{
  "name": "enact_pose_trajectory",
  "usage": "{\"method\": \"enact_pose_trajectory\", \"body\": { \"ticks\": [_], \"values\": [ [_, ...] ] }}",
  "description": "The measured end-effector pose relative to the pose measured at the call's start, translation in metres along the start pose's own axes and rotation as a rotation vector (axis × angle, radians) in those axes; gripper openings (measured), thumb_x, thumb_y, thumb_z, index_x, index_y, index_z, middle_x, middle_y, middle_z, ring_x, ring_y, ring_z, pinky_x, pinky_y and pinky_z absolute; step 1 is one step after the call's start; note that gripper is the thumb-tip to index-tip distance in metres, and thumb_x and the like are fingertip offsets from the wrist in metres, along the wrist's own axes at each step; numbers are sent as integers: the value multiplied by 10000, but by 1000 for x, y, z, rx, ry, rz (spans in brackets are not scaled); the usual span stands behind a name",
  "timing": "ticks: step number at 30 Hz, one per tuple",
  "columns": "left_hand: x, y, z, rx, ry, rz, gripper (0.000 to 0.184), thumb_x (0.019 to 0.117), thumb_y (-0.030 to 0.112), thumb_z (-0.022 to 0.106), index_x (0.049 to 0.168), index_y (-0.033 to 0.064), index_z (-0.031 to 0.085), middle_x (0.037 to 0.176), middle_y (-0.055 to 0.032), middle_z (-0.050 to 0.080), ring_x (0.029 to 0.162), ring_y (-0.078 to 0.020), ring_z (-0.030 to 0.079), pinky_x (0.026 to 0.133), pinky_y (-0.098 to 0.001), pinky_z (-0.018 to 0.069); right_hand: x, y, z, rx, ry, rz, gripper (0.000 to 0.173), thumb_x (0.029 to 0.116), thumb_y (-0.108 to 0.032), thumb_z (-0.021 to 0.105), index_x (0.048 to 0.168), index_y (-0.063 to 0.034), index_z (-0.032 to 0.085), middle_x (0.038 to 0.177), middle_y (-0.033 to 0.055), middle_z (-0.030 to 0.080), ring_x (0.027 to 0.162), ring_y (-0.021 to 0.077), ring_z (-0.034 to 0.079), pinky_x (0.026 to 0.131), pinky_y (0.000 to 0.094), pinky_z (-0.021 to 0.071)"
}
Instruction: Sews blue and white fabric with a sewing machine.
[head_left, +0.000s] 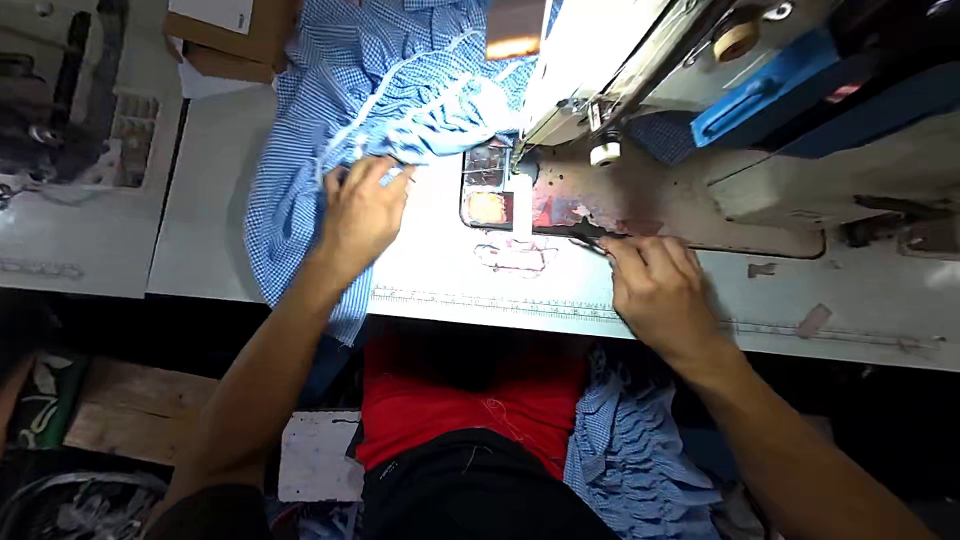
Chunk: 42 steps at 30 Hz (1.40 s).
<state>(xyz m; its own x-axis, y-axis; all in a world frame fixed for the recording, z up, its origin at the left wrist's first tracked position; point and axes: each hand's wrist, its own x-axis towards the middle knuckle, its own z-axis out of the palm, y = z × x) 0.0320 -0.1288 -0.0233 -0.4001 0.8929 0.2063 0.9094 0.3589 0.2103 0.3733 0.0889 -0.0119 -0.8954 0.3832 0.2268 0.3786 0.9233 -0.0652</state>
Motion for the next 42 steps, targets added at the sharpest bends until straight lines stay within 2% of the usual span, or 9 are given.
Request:
{"method": "enact_pose_trajectory", "body": {
  "ticks": [4,8,15,20,24,28,33,36,42],
  "values": [
    [11,-34,-14,-86,51,-184,342,1078,300,477,1279,126,692,1315,-223,619,1261,-455,555,1014,-668,427,7,-32,-1,239,93,108,353,1012,-83,410,1271,74,592,1118,266,636,956,387,673,791,517,562],
    [-20,-34,-21,-327,80,-85,282,1037,297,564,1162,128,752,1240,-121,660,1204,-261,602,1065,-473,443,44,-88,-3,483,-18,98,433,1054,-315,549,1383,-35,578,1171,183,654,997,284,680,846,477,573],
    [-41,-34,-23,-446,96,-38,232,995,288,632,1092,149,791,1261,-92,666,1219,-204,602,1068,-430,456,129,-159,29,192,99,-132,229,1009,-256,592,1123,-119,735,982,160,684,794,357,687,583,516,520],
    [-56,-37,-33,-527,78,40,198,981,247,654,1051,131,800,1211,-38,710,1181,-161,626,1055,-385,478,84,-121,12,260,53,-12,265,1024,-297,613,1172,-126,751,1037,112,709,831,296,703,629,512,556],
    [-115,16,-60,-559,-264,308,179,956,247,624,906,171,778,865,41,714,864,-111,677,792,-367,574,30,-15,6,171,81,358,435,1026,-401,600,1286,-68,703,1150,260,682,1039,449,667,887,654,515],
    [-138,70,-86,-754,-638,586,251,979,372,663,1082,173,776,1068,-11,761,968,-174,727,814,-430,599,19,-1,0,82,133,458,542,1034,-472,545,1391,-72,631,1435,305,511,1327,567,422,1064,770,285],
    [-41,44,-67,-442,24,263,413,1016,376,617,1266,58,698,1245,-120,707,1173,-219,670,1011,-393,538,61,-100,9,352,63,210,593,1025,-491,557,1409,-40,589,1213,211,680,1120,430,620,924,642,471],
    [-21,18,-43,-3,-184,13,769,973,647,518,1592,207,404,1594,-160,434,1374,-404,501,1020,-618,457,87,-144,27,384,32,104,519,1013,-412,618,1383,-49,600,1268,213,623,1183,426,585,938,624,487],
    [-89,15,-103,69,-271,-94,421,977,594,565,998,231,779,750,-61,698,665,-309,682,548,-587,511,34,-183,1,685,-410,-301,241,898,-223,707,1109,-107,715,1007,95,714,937,280,700,781,521,584]
  ]
}}
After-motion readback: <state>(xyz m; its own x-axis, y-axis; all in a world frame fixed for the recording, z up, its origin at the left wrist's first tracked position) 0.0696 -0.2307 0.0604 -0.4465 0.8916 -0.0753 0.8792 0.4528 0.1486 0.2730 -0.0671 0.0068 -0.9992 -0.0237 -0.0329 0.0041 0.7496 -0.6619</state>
